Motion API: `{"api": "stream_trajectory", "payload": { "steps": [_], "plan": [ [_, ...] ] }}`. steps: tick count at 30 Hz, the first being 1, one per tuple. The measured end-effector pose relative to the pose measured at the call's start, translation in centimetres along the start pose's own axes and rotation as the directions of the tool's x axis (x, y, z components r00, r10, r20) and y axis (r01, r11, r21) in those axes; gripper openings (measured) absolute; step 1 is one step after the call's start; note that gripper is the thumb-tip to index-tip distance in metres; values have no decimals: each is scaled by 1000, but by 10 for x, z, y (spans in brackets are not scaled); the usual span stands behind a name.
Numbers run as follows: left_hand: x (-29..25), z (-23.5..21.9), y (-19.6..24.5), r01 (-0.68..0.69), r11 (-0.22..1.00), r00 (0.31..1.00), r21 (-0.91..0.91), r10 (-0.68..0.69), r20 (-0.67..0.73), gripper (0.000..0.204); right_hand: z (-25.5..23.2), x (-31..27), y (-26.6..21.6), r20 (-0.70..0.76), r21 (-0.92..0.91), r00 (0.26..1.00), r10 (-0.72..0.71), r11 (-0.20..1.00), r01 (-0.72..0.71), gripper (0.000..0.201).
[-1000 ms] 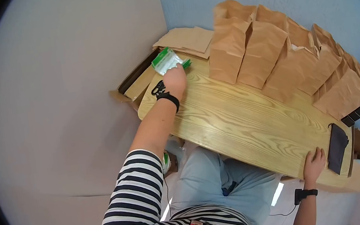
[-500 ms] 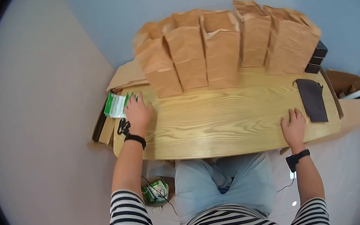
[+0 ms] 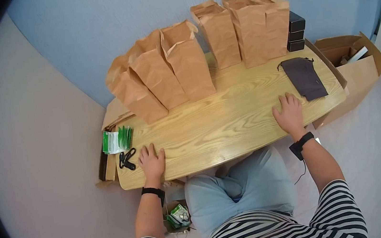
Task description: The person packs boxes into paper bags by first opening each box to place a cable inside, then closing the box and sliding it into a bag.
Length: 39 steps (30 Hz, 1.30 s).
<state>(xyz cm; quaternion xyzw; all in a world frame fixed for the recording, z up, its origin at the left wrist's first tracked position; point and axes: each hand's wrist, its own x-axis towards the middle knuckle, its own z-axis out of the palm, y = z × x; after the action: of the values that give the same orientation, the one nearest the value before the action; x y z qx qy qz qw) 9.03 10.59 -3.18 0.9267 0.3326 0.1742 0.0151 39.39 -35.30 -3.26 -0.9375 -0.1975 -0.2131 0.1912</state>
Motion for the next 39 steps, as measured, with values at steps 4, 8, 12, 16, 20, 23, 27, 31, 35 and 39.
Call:
{"api": "stream_trajectory", "payload": {
  "steps": [4,8,12,16,20,23,27,31,35,39],
  "plan": [
    [12,0,10,105,994,992,34,-107,73,68,-8,1,-6,125,-17,991,39,999,-37,64],
    [21,-1,18,160,986,982,39,-163,97,68,-15,0,-64,332,193,939,-86,981,21,63],
    [22,4,16,134,989,987,64,-139,81,67,-6,-37,-185,359,717,764,-536,682,142,49],
    [19,7,17,116,991,993,69,-115,-13,63,-62,-79,-326,-5,961,522,-853,141,239,37],
    [18,12,14,107,993,993,55,-103,-62,62,-94,-98,-398,-153,968,392,-907,-57,245,37],
    [19,8,15,110,993,993,34,-108,-49,62,-98,-99,-424,-26,962,286,-958,54,269,44],
    [16,3,20,121,991,992,51,-119,-41,62,-100,-106,-428,15,938,198,-980,82,336,51],
    [17,-1,23,138,989,990,50,-137,-23,62,-104,-117,-429,-114,961,168,-979,-65,269,50],
    [16,1,22,138,989,990,48,-136,-35,62,-115,-122,-428,-214,965,162,-963,-182,190,48],
    [19,-2,25,159,986,987,54,-159,-8,62,-107,-124,-429,-209,953,185,-960,-159,257,46]
  ]
}}
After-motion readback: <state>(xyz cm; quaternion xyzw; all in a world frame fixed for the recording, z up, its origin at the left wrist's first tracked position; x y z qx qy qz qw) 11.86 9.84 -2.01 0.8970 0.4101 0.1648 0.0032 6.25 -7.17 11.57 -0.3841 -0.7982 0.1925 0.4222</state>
